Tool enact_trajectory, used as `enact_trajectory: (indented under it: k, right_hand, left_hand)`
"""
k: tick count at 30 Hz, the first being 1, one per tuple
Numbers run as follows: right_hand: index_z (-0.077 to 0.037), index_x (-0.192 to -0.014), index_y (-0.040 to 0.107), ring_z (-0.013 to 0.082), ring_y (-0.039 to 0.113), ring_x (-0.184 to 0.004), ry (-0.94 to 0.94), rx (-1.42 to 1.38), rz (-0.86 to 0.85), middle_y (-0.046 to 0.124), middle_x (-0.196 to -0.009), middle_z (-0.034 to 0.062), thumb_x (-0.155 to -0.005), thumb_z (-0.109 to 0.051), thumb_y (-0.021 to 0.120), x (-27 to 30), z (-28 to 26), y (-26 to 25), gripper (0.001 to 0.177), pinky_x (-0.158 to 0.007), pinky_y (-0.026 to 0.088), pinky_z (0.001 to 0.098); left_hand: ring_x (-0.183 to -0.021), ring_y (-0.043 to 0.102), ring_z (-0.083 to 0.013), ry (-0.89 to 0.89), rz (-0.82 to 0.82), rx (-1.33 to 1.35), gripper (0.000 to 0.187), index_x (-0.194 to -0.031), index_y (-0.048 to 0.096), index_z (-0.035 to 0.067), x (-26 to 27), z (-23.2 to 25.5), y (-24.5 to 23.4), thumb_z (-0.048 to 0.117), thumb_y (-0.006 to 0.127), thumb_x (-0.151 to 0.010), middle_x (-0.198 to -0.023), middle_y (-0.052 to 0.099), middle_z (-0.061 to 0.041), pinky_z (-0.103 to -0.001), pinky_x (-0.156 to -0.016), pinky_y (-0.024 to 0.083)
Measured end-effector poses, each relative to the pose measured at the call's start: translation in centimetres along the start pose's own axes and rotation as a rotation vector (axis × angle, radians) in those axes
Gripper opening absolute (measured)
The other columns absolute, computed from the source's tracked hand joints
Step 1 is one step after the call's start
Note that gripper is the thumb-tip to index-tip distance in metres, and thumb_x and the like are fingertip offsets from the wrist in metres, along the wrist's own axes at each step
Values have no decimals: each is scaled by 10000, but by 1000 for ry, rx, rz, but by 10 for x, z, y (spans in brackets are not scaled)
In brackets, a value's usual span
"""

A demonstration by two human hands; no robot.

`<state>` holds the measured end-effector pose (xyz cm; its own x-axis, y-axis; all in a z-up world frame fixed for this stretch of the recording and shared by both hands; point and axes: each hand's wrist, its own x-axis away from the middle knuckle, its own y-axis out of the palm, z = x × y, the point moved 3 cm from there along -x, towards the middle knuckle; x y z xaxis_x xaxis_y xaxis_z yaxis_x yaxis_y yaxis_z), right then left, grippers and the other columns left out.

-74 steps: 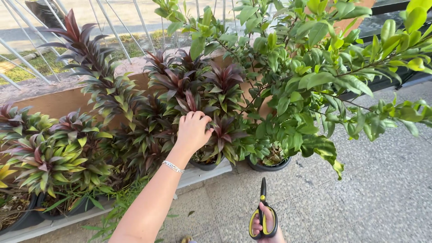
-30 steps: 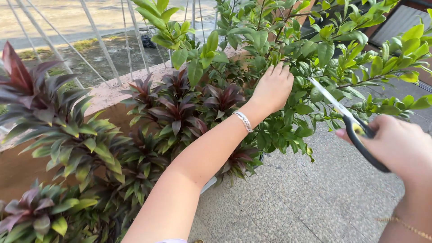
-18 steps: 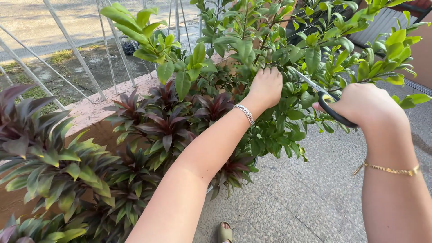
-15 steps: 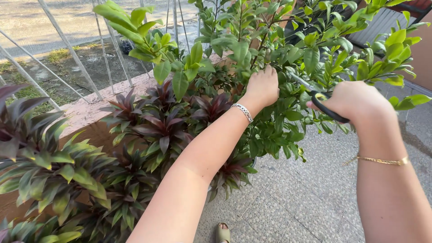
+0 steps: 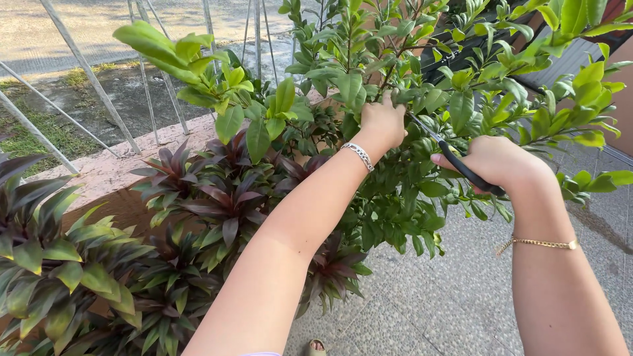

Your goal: Pruning yellowing leaves and overgrown branches from potted plants on a balcony.

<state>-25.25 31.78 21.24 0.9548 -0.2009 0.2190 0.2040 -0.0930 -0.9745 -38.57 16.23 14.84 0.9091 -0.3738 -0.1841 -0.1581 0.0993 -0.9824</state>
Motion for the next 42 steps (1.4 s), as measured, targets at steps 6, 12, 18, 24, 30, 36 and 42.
enact_trajectory:
  k: [6,12,18,24,30,36,42]
  right_hand:
    - [58,-547,696,303,693,-576,50,-15,9,693,-566,166,-810,-807,580,-3,-15,-10,911,-642,555,436]
    - [24,-619,730,293,733,-607,-21,37,60,707,-641,154,-845,-818,555,-37,-24,0,889,-699,583,393]
    - [54,-655,771,251,725,-590,32,-215,20,751,-644,158,-824,-805,593,-73,-27,14,893,-679,587,361]
    - [31,-786,643,264,681,-581,109,-506,-58,685,-690,177,-784,-732,700,-49,-23,5,765,-575,558,385]
    - [39,-788,646,271,641,-571,175,-476,-90,651,-683,169,-799,-743,672,-46,-26,-1,783,-558,546,375]
    - [23,-856,602,259,586,-528,-13,-634,-143,564,-702,128,-890,-676,767,-89,12,18,718,-442,476,411]
    - [29,-825,600,239,580,-566,149,-543,-79,577,-684,120,-869,-632,676,-40,-30,2,667,-536,487,376]
  left_hand:
    - [-1233,613,-335,-26,-33,19,783,-1566,370,227,-7,-11,12,550,653,-911,-1548,434,-147,-455,-1012,455]
    - [-1230,603,-289,1,30,64,859,-1549,348,66,-14,-11,20,536,642,-892,-1382,604,-80,-443,-1002,467]
    - [-1213,609,-308,73,78,86,580,-1412,531,-36,-29,-11,44,249,592,-910,-1249,694,-142,-386,-1022,489]
    - [-1243,568,-289,49,22,65,469,-1277,636,14,3,-15,9,231,612,-861,-1268,666,-127,-422,-1115,392]
    - [-1276,525,-285,34,2,70,338,-1181,720,87,-5,-9,17,221,624,-886,-1327,630,-92,-362,-1069,444]
    - [-1288,499,-254,-106,106,210,286,-1185,740,96,-18,6,45,131,630,-923,-1410,566,-71,-309,-1020,512]
    - [-1322,435,-251,-71,91,286,350,-1153,742,140,2,11,24,139,719,-804,-1389,538,-80,-319,-1037,482]
